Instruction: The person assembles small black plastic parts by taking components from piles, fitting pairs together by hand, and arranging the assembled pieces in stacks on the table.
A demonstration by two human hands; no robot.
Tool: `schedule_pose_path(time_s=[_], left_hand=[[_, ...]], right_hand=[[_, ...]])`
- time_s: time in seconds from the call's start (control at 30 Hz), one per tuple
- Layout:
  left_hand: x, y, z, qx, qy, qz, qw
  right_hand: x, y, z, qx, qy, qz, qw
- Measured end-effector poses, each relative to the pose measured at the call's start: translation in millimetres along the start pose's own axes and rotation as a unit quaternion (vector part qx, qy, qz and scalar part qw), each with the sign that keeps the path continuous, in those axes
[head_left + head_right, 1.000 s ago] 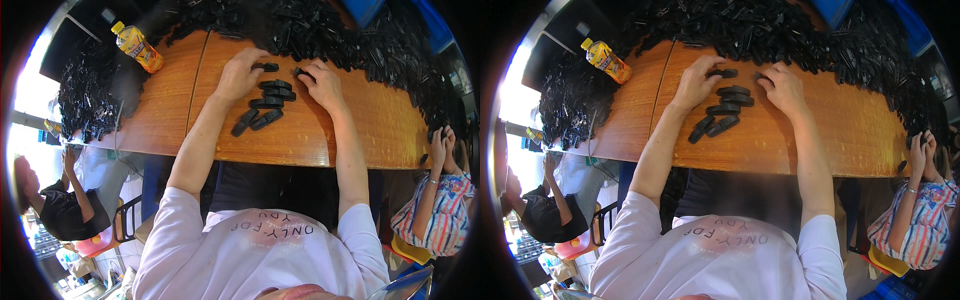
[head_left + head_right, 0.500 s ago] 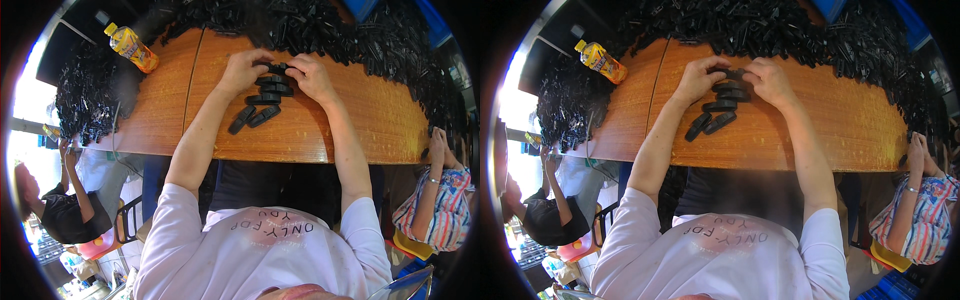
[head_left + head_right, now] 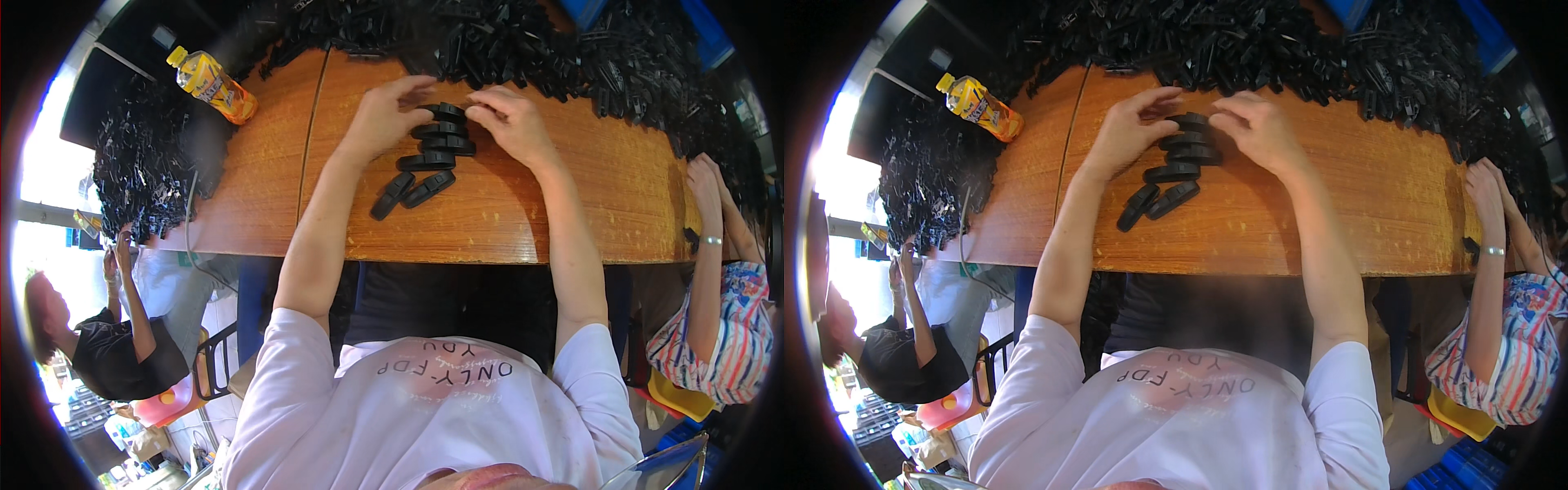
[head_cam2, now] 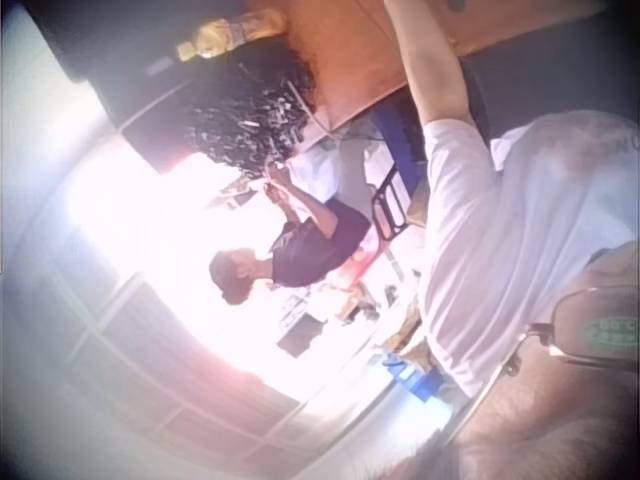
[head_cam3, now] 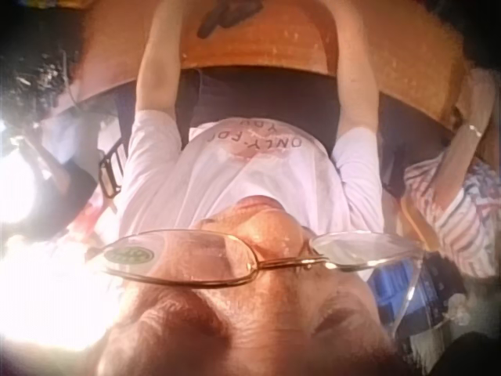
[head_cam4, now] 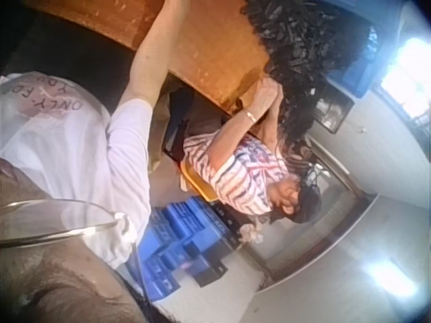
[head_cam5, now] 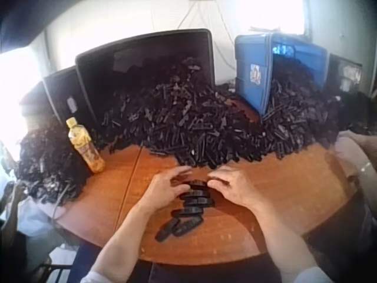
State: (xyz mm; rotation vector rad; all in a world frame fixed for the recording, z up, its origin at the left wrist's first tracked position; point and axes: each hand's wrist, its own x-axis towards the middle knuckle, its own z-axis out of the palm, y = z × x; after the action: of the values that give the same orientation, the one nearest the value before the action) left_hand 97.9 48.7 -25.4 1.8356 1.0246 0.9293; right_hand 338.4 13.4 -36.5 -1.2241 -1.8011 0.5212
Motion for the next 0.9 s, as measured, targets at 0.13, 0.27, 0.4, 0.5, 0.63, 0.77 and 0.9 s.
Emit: schedule_pose_path(time_s=[0.13,0.27,0.4,0.5,0.63,0.77,0.9], left_hand=[[-9,11,-24,0.073,-0.012,-0.064,0.995],[-11,5,-23,0.028,-0.076,-0.051,0.995],[-11,4,-17,0.037,-0.094,-0.039,0.994],[-11,-1,-14,0.027,-0.072,0.0,0.997],[-9,1,-13,0.064,-0.081,0.011,0.995],[-9,2,-14,0.096,-0.078,0.011,0.992],[-13,3,-11,0.087,-0.068,-0.021,0.994]], right_hand=[[-6,-2,-27,-0.012,-0.086,0.011,0.996],[-7,-3,-15,-0.013,-0.1,-0.048,0.994],[-9,-9,-7,-0.059,-0.112,-0.056,0.99],[-8,-4,-2,-0.062,-0.1,-0.094,0.989],[-7,-3,0,-0.099,-0.089,-0.132,0.982],[-7,-1,4,-0.119,-0.062,-0.149,0.98],[-10,2,2,-0.019,-0.061,-0.074,0.995]])
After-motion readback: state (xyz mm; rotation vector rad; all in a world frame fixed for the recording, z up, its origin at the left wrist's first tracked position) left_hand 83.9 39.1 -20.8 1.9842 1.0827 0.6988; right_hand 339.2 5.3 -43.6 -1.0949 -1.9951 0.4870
